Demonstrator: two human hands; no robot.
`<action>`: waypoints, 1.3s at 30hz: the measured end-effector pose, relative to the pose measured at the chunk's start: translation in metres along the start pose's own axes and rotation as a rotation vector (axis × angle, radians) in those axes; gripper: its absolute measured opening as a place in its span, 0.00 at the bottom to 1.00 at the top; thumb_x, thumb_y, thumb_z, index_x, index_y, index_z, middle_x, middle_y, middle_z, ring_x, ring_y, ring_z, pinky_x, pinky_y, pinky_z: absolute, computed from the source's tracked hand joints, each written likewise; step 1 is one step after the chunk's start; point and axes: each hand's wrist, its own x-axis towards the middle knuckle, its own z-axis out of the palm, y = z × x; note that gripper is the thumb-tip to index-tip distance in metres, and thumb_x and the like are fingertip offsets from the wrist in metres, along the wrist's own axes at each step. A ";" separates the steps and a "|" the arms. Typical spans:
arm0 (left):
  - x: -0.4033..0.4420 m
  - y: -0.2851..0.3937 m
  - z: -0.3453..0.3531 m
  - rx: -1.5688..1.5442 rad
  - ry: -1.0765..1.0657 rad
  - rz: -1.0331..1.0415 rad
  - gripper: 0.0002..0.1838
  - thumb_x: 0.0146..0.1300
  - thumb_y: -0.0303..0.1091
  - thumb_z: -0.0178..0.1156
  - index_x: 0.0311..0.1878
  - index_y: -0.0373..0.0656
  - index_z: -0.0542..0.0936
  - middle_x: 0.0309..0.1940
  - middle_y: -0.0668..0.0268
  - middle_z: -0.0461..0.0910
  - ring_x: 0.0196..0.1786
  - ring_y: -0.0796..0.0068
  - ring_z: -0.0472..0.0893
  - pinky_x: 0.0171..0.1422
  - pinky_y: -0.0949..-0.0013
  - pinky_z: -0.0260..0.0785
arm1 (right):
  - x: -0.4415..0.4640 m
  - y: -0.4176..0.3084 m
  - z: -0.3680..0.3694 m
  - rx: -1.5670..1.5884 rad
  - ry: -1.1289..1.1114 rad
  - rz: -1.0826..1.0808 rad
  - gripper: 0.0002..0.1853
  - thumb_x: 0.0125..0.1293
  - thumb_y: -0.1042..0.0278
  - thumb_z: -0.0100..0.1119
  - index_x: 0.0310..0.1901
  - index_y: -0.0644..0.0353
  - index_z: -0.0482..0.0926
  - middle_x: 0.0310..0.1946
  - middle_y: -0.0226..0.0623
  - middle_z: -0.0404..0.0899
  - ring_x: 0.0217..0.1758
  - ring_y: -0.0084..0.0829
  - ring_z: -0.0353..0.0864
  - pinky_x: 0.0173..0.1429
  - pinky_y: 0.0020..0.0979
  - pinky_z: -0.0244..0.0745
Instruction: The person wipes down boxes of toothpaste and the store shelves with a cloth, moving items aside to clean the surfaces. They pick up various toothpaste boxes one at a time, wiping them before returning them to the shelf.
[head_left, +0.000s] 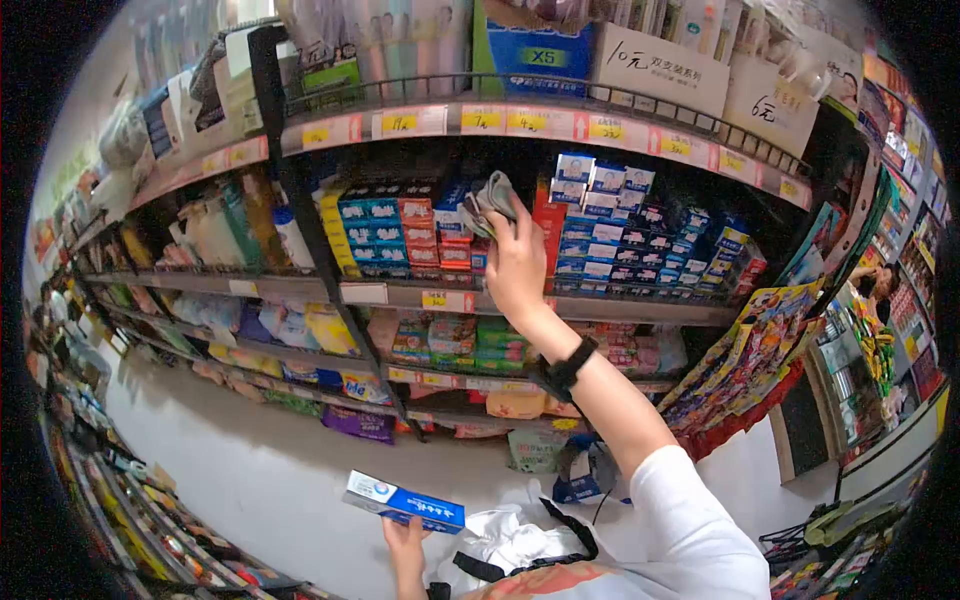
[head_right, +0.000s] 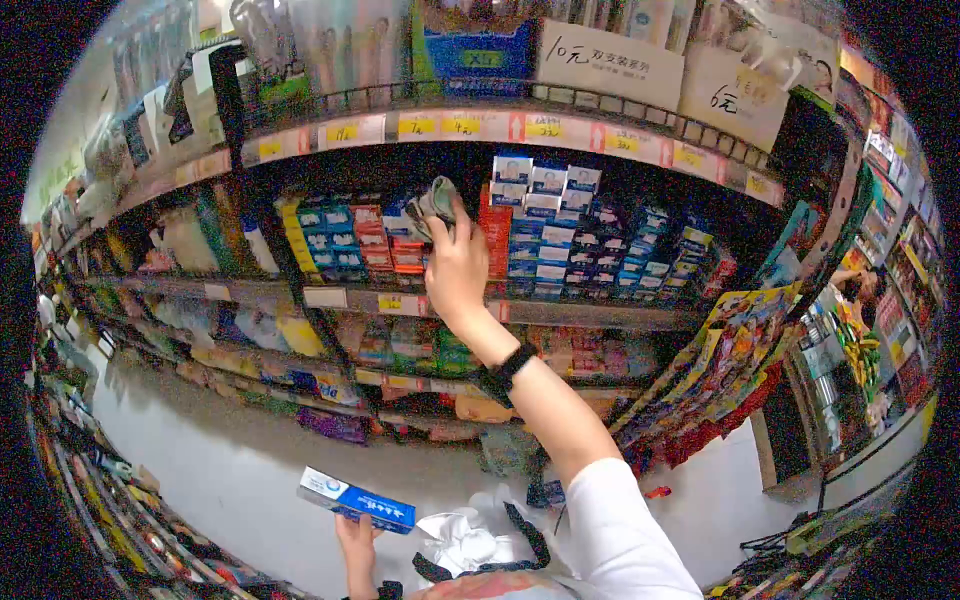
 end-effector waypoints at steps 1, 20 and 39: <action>-0.002 0.002 0.002 0.006 -0.025 -0.002 0.24 0.67 0.26 0.57 0.63 0.42 0.62 0.54 0.60 0.71 0.53 0.69 0.75 0.45 0.63 0.80 | 0.007 0.008 0.012 -0.119 -0.017 0.019 0.25 0.58 0.78 0.54 0.59 0.51 0.72 0.67 0.47 0.61 0.62 0.53 0.67 0.61 0.50 0.68; 0.009 0.015 0.010 -0.236 -0.041 -0.106 0.27 0.68 0.35 0.59 0.66 0.45 0.61 0.59 0.56 0.71 0.57 0.58 0.77 0.53 0.56 0.79 | -0.155 -0.037 -0.069 0.394 -0.493 -0.755 0.29 0.54 0.67 0.62 0.61 0.57 0.74 0.64 0.43 0.70 0.61 0.43 0.75 0.60 0.42 0.73; 0.057 0.042 0.213 -0.406 -0.893 -0.687 0.24 0.75 0.46 0.44 0.67 0.41 0.64 0.65 0.47 0.67 0.67 0.53 0.70 0.68 0.49 0.66 | -0.227 0.020 -0.218 0.012 -0.415 -0.338 0.25 0.54 0.65 0.63 0.57 0.54 0.77 0.62 0.31 0.75 0.30 0.21 0.73 0.27 0.23 0.74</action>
